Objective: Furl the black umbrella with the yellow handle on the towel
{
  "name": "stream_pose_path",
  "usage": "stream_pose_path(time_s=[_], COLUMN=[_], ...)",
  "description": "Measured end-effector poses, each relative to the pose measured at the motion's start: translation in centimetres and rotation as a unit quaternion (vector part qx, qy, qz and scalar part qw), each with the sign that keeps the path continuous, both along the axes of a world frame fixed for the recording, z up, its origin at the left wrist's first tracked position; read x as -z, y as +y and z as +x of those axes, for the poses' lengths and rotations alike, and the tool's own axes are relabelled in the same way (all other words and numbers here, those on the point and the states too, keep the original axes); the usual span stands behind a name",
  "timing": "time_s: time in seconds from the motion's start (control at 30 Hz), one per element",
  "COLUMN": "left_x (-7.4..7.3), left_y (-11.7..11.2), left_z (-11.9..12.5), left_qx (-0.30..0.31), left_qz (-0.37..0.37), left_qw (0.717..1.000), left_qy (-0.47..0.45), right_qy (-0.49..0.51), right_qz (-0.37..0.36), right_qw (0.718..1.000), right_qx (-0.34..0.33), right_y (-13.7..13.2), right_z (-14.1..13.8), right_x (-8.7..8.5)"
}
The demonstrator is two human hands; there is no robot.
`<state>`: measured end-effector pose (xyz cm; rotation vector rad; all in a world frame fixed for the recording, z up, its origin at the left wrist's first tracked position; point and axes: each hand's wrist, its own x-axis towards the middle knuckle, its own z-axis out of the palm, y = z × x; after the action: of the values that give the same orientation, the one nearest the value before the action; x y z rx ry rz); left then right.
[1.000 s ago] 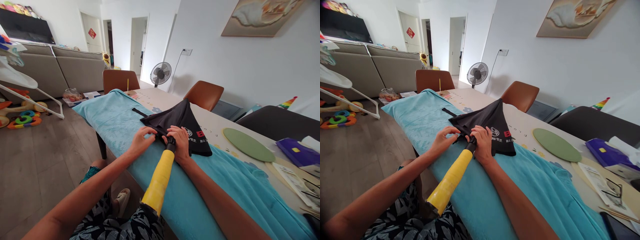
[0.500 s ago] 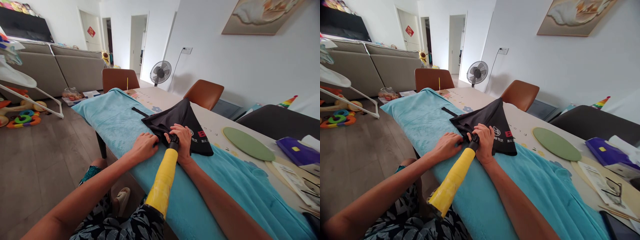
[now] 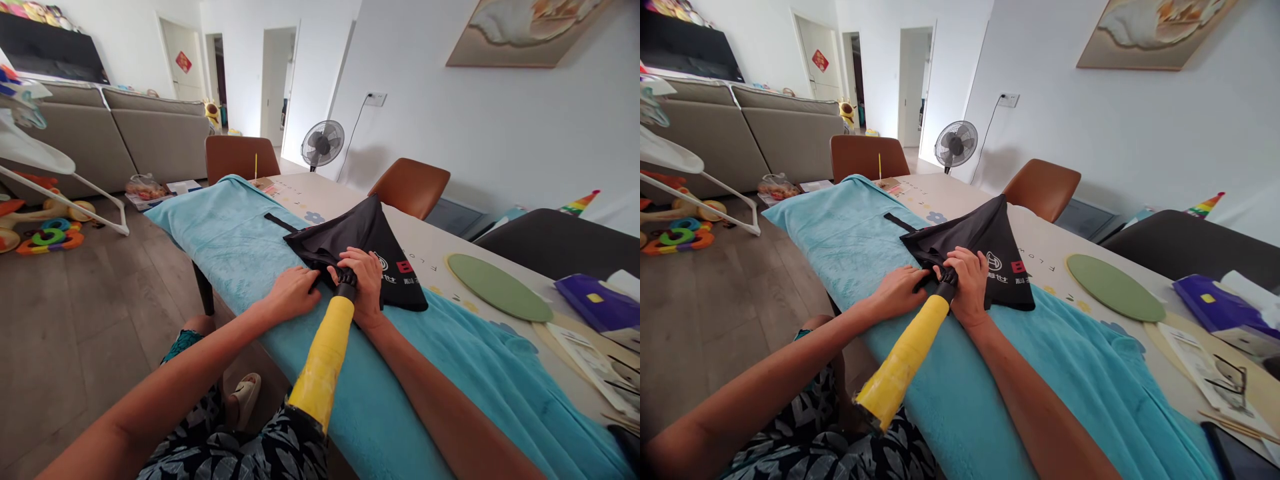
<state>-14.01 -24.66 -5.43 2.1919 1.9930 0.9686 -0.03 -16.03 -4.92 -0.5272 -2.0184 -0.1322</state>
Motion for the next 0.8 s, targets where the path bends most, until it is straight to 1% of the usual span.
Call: stream_pose_path(time_s=[0.07, 0.17, 0.23, 0.3, 0.37, 0.53, 0.63, 0.7, 0.8], left_x=[-0.3, -0.8, -1.0, -1.0, -0.8, -0.4, -0.8, -0.9, -0.8], left_y=[0.1, 0.0, -0.2, -0.2, -0.2, -0.1, -0.5, -0.6, -0.5], left_z=[-0.5, -1.2, -1.4, -1.4, -1.3, -1.0, -0.8, -0.5, -0.1], left_qx=[0.025, 0.080, 0.108, 0.120, 0.119, 0.102, 0.106, 0.106, 0.094], left_qz=[-0.033, -0.059, -0.070, -0.075, -0.063, 0.001, 0.031, 0.058, 0.122], left_qw=[0.995, 0.970, 0.954, 0.947, 0.943, 0.931, 0.948, 0.959, 0.953], left_qy=[-0.088, -0.224, -0.271, -0.289, -0.304, -0.351, -0.299, -0.257, -0.260], right_qy=[-0.014, -0.064, -0.102, -0.133, -0.158, -0.188, -0.196, -0.206, -0.201], right_qz=[-0.003, -0.012, -0.023, -0.036, -0.048, -0.056, -0.043, -0.034, -0.027], right_qw=[1.000, 0.997, 0.993, 0.988, 0.983, 0.978, 0.978, 0.976, 0.978], right_qx=[-0.012, -0.041, -0.056, -0.067, -0.076, -0.069, -0.061, -0.062, -0.053], right_y=[0.0, -0.1, -0.2, -0.3, -0.3, -0.5, -0.4, -0.3, -0.1], right_z=[0.1, 0.2, 0.2, 0.2, 0.2, 0.1, 0.3, 0.5, 0.7], right_x=[0.0, -0.1, -0.2, -0.4, -0.6, -0.6, -1.0, -1.7, -3.3])
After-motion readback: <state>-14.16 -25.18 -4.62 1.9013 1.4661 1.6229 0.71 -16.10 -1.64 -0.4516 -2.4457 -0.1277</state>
